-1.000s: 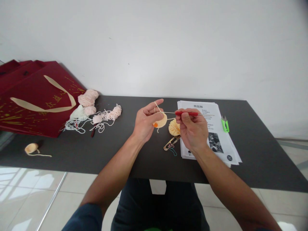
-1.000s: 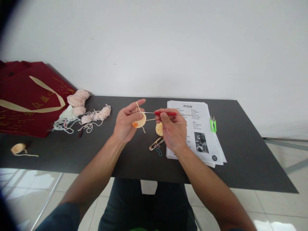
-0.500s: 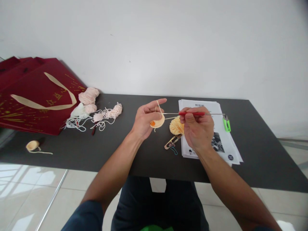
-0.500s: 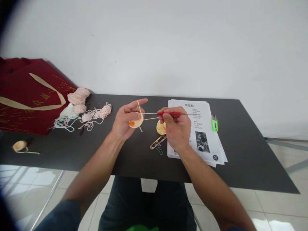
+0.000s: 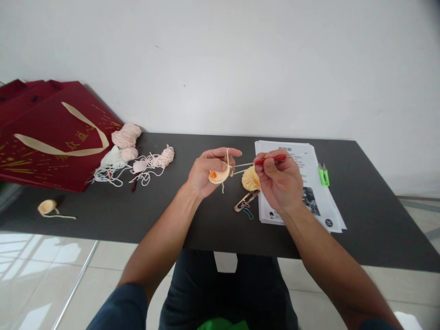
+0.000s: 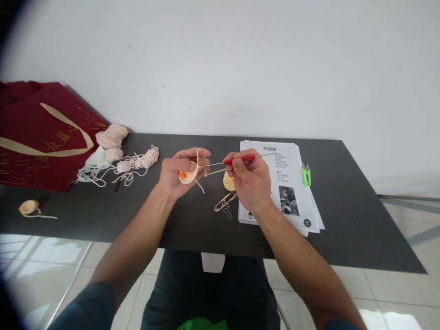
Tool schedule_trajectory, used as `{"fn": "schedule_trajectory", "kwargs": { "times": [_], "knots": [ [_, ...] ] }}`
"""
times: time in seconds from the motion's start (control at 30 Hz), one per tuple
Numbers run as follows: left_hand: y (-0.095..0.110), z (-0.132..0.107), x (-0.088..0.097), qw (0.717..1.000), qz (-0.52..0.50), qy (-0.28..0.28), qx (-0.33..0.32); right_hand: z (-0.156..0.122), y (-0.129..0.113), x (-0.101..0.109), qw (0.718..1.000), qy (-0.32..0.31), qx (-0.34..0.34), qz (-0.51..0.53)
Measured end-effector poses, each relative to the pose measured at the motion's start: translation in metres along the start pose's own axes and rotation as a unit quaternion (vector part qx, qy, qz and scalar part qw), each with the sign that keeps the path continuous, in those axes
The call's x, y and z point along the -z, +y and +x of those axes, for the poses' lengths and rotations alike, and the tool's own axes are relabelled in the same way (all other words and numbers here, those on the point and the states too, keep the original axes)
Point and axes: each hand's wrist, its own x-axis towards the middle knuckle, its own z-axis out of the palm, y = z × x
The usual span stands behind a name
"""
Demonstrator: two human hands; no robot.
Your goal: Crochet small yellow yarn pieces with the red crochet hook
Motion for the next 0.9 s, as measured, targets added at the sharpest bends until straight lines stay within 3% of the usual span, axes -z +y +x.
{"fn": "schedule_trajectory", "kwargs": {
  "times": [0.1, 0.2, 0.4, 0.57, 0.9],
  "knots": [
    [-0.002, -0.001, -0.002, 0.999, 0.030, 0.039, -0.023, 0.002, 0.002, 0.001, 0.995, 0.008, -0.072, 0.061],
    [-0.007, -0.001, -0.006, 0.989, 0.079, 0.093, -0.078, 0.000, 0.006, -0.001, 0.991, 0.037, -0.101, 0.083],
    [-0.018, 0.003, -0.009, 0.968, 0.140, 0.147, -0.146, -0.010, 0.018, -0.010, 0.995, 0.059, -0.069, 0.038],
    [-0.021, 0.002, -0.011, 0.962, 0.160, 0.164, -0.148, -0.011, 0.023, -0.011, 0.997, 0.069, -0.036, 0.010],
    [-0.023, 0.000, -0.016, 0.962, 0.162, 0.161, -0.151, -0.010, 0.019, -0.014, 0.995, 0.068, -0.042, 0.057]
  ]
}}
